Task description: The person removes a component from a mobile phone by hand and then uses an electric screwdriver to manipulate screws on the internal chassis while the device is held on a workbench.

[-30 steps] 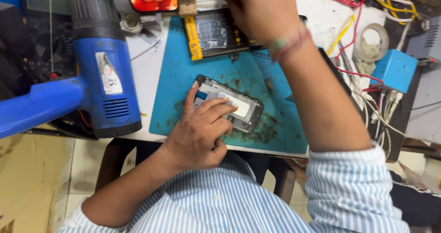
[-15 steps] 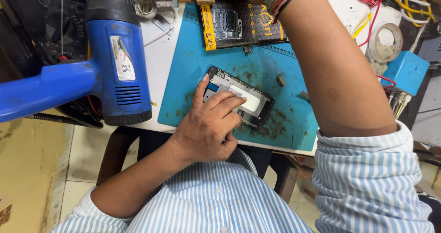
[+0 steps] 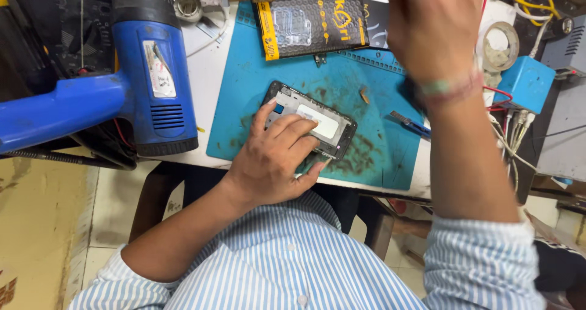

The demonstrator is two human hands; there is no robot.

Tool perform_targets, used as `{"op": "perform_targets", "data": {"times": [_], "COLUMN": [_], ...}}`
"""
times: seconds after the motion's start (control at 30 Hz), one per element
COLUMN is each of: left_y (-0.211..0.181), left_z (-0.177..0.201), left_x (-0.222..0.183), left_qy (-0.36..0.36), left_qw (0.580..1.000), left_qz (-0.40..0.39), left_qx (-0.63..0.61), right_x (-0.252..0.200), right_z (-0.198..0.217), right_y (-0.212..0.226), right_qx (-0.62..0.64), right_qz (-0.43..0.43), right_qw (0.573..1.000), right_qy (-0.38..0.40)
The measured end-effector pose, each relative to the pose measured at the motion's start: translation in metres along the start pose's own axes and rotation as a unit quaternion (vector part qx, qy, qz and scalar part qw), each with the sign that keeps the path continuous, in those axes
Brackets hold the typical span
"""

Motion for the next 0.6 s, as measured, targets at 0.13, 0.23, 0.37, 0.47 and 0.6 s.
{"op": "perform_targets", "data": {"times": [0.13,0.23,0.37,0.47,0.6], "left_y": [-0.012,-0.022,-0.025,-0.025,-0.023], "left_z": [-0.014,-0.025,-0.031,-0.032,-0.034], "left_x": [0.006,0.017,0.023,0.02,0.019], "left_qy": [-0.01,0.011,0.019,0.02,0.016], "left_qw": [0.999,0.997,0.995,0.995,0.995], "left_qz": [0.016,0.006,0.015,0.011,0.006], "left_qx": [0.034,0.074,0.094,0.099,0.101], "right_x": [-0.092,-0.146,-0.177,-0.179,-0.174], "right_z": [0.026,0.032,0.036,0.033,0.03], "right_y": [0.027,0.056,0.09,0.098,0.098], "right_qx": [0.299,0.36,0.314,0.255,0.217], "right_qz": [-0.226,-0.313,-0.339,-0.324,-0.297], "right_qw": [0.927,0.879,0.887,0.911,0.93], "right_qy": [0.014,0.012,-0.005,-0.018,-0.005]}}
Point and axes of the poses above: each hand's wrist, its own x-axis towards the middle knuckle, its own z-axis out of the back of the hand, y = z × x, the point moved 2 cm from there along x, towards the middle knuckle, and after that the axes turned 5 degrees about y, right-handed, at the moved point
